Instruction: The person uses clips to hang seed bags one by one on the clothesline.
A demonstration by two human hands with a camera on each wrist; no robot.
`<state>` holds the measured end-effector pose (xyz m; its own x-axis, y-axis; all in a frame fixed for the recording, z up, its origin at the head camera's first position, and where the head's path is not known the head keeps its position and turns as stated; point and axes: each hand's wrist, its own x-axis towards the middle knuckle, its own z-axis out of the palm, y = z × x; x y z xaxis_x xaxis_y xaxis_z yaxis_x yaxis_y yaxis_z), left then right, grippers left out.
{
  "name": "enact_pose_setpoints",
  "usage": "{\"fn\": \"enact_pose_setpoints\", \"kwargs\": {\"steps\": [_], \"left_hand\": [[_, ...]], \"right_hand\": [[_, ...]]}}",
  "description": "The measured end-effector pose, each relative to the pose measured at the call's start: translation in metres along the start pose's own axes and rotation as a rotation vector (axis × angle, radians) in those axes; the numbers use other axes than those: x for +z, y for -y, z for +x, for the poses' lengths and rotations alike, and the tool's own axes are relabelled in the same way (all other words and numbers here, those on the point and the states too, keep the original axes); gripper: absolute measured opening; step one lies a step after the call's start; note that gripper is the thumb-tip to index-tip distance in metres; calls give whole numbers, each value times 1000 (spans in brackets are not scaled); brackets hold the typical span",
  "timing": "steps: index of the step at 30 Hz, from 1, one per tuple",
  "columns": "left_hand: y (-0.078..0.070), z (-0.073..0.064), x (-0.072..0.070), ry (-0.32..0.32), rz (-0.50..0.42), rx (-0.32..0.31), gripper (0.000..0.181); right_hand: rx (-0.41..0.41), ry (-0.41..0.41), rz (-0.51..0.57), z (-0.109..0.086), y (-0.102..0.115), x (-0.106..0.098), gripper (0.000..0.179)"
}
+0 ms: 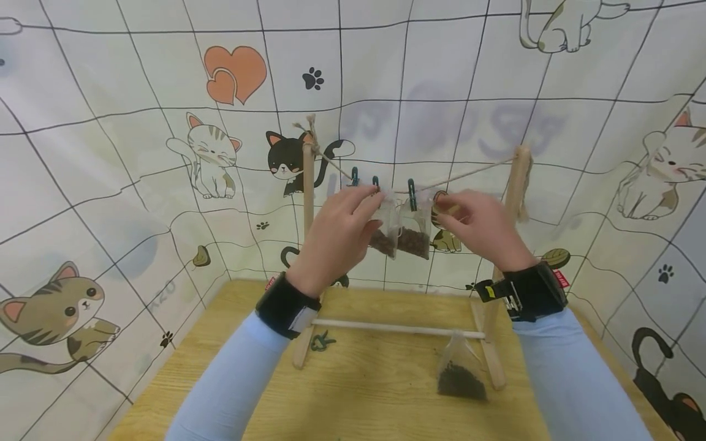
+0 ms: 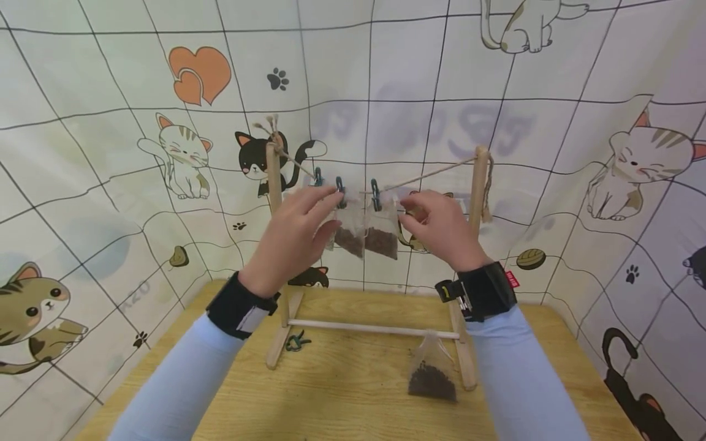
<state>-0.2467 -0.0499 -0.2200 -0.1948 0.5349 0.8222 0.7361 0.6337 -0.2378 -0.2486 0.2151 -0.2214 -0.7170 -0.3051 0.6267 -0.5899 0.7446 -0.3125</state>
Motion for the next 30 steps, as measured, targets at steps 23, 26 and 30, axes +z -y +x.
{"fn": "enact_pose_setpoints", "kwargs": {"steps": [23,26,30], "left_hand": [[-17,-116,43,-13,48,-192,38],[-22,-131,52,-12,16,-222,38],[-30,-149,63,-13,-7,-263,39]], "right_hand": [[26,-269,-82,-113,-30,65,34],[69,-256,-56,-125,-33,76,33],[104,-243,-33,-139,-35,93,33]]}}
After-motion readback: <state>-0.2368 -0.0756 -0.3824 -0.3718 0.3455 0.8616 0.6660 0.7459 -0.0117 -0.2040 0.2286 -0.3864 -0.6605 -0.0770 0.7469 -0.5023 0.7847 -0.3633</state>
